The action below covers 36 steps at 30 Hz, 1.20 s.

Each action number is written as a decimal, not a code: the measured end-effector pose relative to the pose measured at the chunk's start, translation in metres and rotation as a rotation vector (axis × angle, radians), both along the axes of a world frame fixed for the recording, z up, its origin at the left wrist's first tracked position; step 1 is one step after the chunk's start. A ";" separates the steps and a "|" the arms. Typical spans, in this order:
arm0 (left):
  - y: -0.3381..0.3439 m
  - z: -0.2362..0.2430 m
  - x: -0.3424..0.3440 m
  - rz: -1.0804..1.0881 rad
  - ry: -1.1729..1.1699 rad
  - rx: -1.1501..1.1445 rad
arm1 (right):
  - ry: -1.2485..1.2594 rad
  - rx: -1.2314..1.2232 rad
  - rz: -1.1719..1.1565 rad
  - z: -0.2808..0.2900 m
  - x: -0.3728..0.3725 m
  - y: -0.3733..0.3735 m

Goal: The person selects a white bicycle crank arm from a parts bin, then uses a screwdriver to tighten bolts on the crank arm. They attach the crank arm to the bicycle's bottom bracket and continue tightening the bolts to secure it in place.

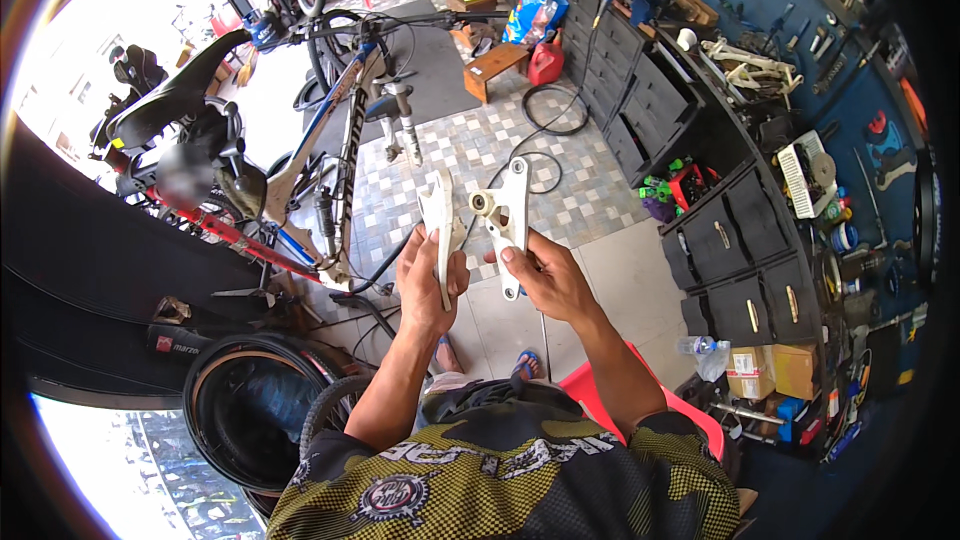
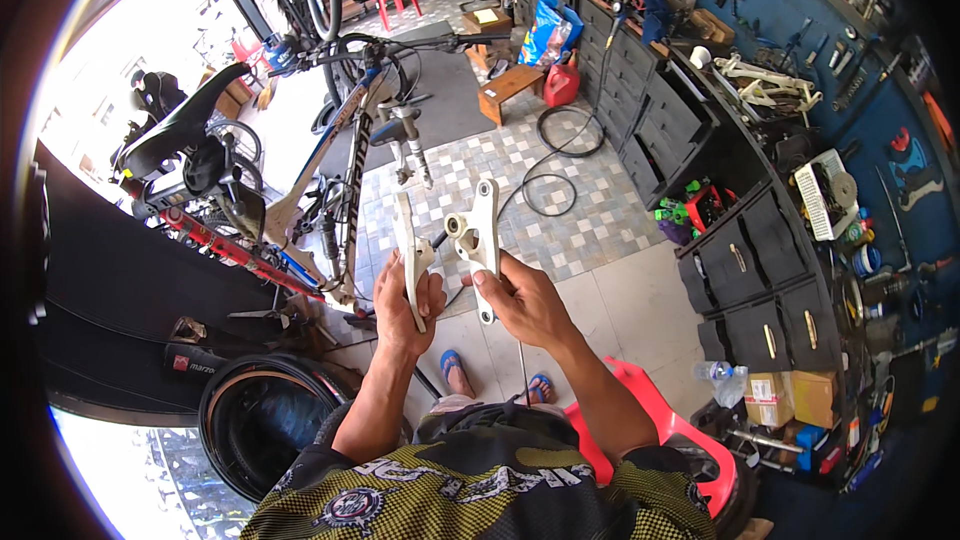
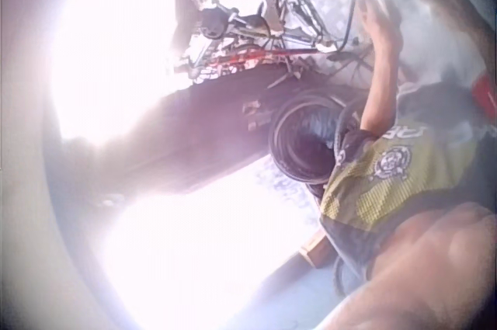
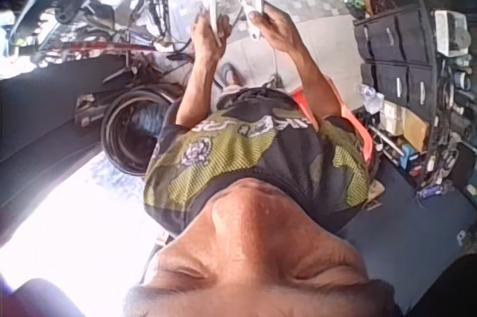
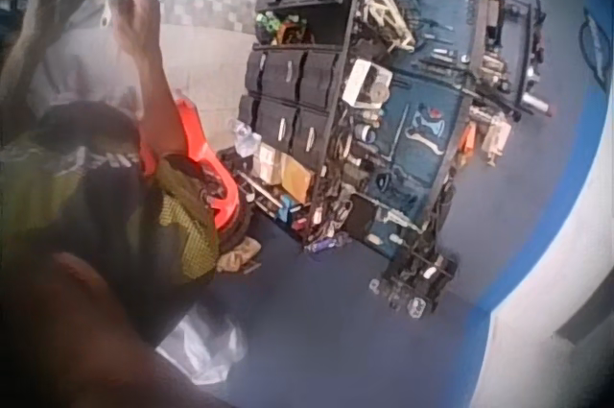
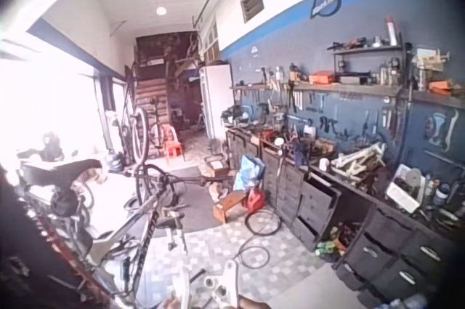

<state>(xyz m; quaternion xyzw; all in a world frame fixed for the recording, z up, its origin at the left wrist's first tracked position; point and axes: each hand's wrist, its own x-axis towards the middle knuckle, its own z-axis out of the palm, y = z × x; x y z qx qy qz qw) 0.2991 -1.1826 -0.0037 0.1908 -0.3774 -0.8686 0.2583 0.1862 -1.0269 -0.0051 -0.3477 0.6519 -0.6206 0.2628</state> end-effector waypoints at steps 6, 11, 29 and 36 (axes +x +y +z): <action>0.027 0.011 -0.019 -0.047 -0.017 -0.068 | 0.240 0.129 -0.115 0.017 -0.003 0.023; 0.022 0.013 -0.023 -0.088 -0.017 -0.074 | 0.469 0.160 -0.279 0.023 0.004 0.023; -0.002 0.009 -0.019 -0.191 0.103 -0.024 | 0.587 0.198 -0.411 0.028 0.024 -0.004; -0.006 0.008 -0.015 -0.280 0.162 -0.002 | 0.596 0.138 -0.444 0.025 0.029 -0.007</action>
